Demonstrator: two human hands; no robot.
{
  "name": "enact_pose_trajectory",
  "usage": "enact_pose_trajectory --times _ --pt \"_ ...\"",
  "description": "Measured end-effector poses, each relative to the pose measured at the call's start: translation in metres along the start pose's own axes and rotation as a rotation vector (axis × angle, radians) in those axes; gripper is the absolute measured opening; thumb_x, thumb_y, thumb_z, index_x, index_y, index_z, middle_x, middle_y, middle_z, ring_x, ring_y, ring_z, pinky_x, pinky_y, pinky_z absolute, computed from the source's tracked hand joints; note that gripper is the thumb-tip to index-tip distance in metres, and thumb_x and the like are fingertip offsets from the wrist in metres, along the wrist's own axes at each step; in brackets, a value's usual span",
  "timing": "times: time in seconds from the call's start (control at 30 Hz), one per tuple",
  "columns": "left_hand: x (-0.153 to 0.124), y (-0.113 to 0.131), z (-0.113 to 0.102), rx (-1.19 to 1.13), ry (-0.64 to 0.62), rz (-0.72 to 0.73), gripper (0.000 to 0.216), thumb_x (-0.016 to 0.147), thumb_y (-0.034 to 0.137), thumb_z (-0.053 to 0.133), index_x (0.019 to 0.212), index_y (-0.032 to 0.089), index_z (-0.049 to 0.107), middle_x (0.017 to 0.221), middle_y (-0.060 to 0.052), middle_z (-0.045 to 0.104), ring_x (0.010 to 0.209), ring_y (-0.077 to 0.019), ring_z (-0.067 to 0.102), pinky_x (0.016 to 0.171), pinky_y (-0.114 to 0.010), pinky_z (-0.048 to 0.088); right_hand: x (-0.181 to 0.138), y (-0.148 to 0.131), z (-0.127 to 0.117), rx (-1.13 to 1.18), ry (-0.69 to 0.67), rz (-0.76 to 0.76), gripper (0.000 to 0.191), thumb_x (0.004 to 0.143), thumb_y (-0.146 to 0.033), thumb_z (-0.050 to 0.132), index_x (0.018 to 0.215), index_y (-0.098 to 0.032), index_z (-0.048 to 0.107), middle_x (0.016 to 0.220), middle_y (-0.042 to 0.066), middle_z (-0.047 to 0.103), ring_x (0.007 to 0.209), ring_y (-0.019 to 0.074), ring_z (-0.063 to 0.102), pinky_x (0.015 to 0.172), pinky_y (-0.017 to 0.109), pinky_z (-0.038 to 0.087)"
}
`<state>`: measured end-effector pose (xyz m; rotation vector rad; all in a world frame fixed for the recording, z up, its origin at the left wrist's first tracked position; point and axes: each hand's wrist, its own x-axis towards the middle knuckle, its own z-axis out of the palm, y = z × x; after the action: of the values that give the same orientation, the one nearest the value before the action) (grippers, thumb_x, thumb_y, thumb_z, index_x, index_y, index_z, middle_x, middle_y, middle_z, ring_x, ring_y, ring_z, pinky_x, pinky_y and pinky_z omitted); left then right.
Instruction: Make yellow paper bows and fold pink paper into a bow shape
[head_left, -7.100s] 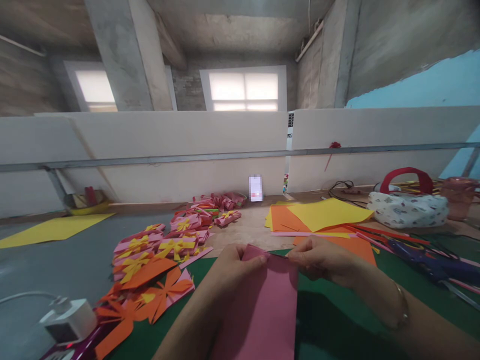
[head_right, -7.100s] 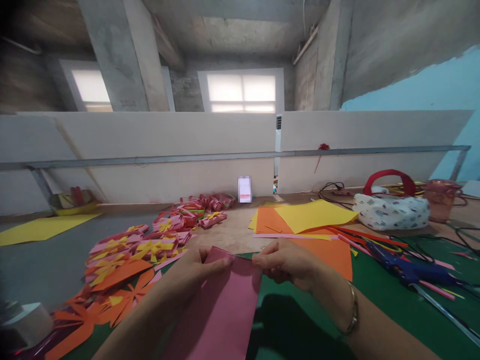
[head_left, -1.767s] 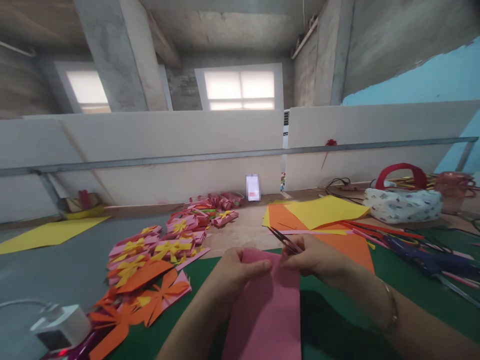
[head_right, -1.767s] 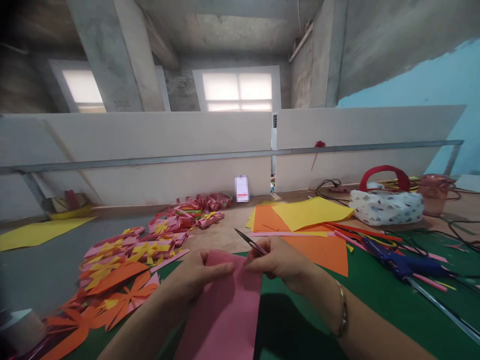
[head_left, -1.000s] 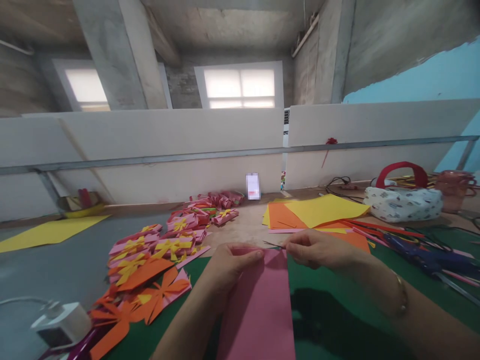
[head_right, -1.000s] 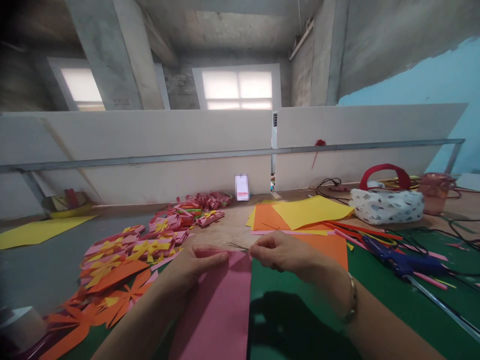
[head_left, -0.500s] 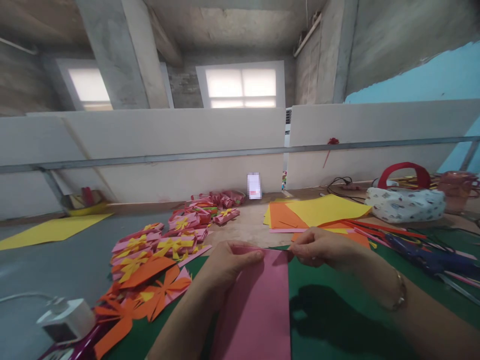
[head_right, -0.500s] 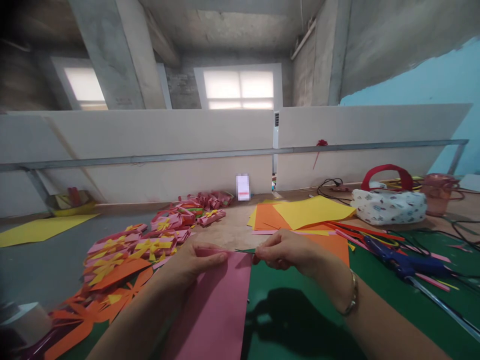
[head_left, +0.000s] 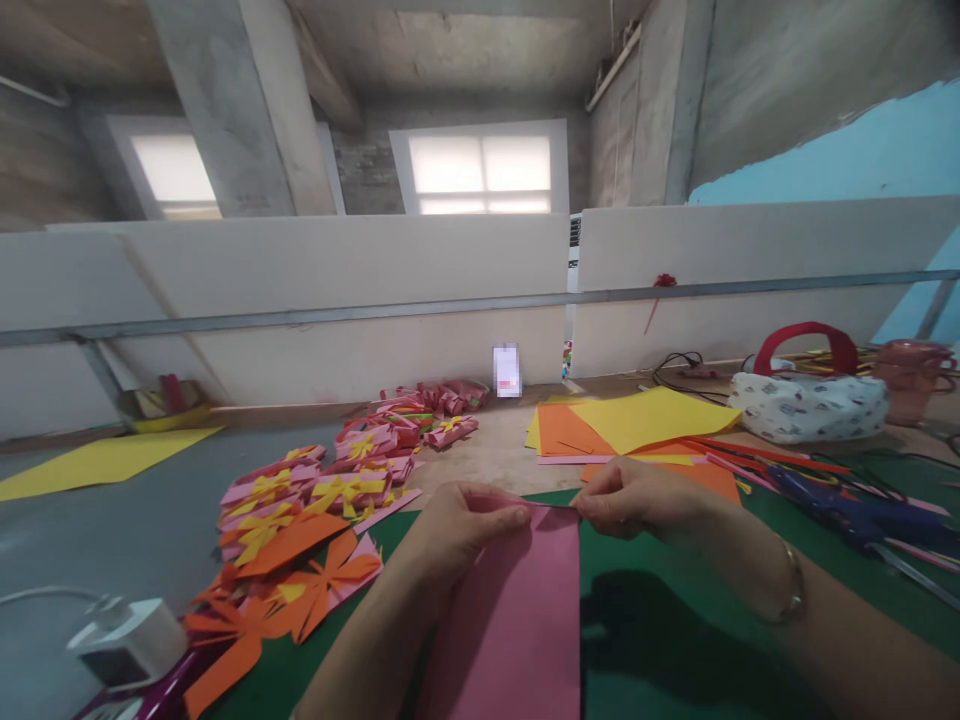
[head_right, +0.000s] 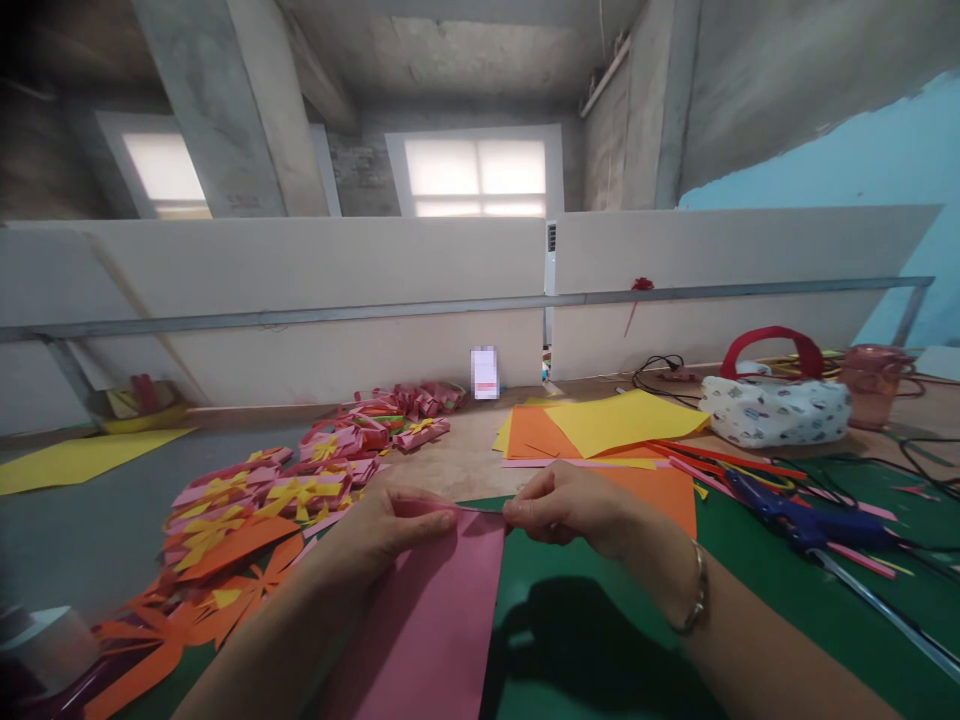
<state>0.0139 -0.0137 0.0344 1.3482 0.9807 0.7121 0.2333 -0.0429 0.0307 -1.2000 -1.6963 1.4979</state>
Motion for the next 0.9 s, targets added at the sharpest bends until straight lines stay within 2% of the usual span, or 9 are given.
enact_pose_trajectory --times 0.23,0.43,0.67,0.9 --pt "0.0046 -0.004 -0.0026 0.05 0.007 0.02 0.029 0.053 0.035 0.077 0.07 0.012 0.071 0.054 -0.003 0.064 0.05 -0.0127 0.052 0.049 -0.024 0.034 0.0023 0.0025 -0.0007 -0.009 -0.004 -0.021 0.047 0.074 -0.043 0.065 0.047 -0.017 0.037 0.046 -0.009 0.026 0.044 0.0044 0.019 0.043 0.026 0.011" --pt "0.0035 -0.0031 -0.0022 0.026 -0.007 0.058 0.024 0.055 0.032 0.077 0.067 0.013 0.07 0.05 -0.001 0.062 0.049 -0.011 0.05 0.049 -0.023 0.033 0.0034 0.0043 -0.0002 -0.009 0.0 -0.021 0.047 0.073 -0.044 0.065 0.047 -0.017 0.037 0.045 -0.009 0.026 0.043 0.0045 0.019 0.043 0.026 0.011" --pt "0.0022 -0.0025 -0.0017 0.053 0.021 0.033 0.025 0.055 0.033 0.076 0.069 0.014 0.07 0.054 -0.002 0.064 0.051 -0.0123 0.053 0.051 -0.024 0.035 0.0034 0.0023 0.0016 -0.026 0.039 -0.012 0.046 0.074 -0.041 0.063 0.047 -0.018 0.034 0.045 -0.009 0.024 0.044 0.0045 0.018 0.043 0.026 0.011" --pt "0.0033 -0.0027 -0.0012 0.052 0.009 0.067 0.021 0.056 0.03 0.075 0.067 0.013 0.07 0.05 0.0 0.061 0.048 -0.0107 0.049 0.049 -0.022 0.032 0.0009 -0.0032 0.0037 -0.069 0.03 0.006 0.043 0.075 -0.041 0.062 0.048 -0.017 0.038 0.047 -0.009 0.025 0.045 0.0048 0.018 0.044 0.026 0.011"
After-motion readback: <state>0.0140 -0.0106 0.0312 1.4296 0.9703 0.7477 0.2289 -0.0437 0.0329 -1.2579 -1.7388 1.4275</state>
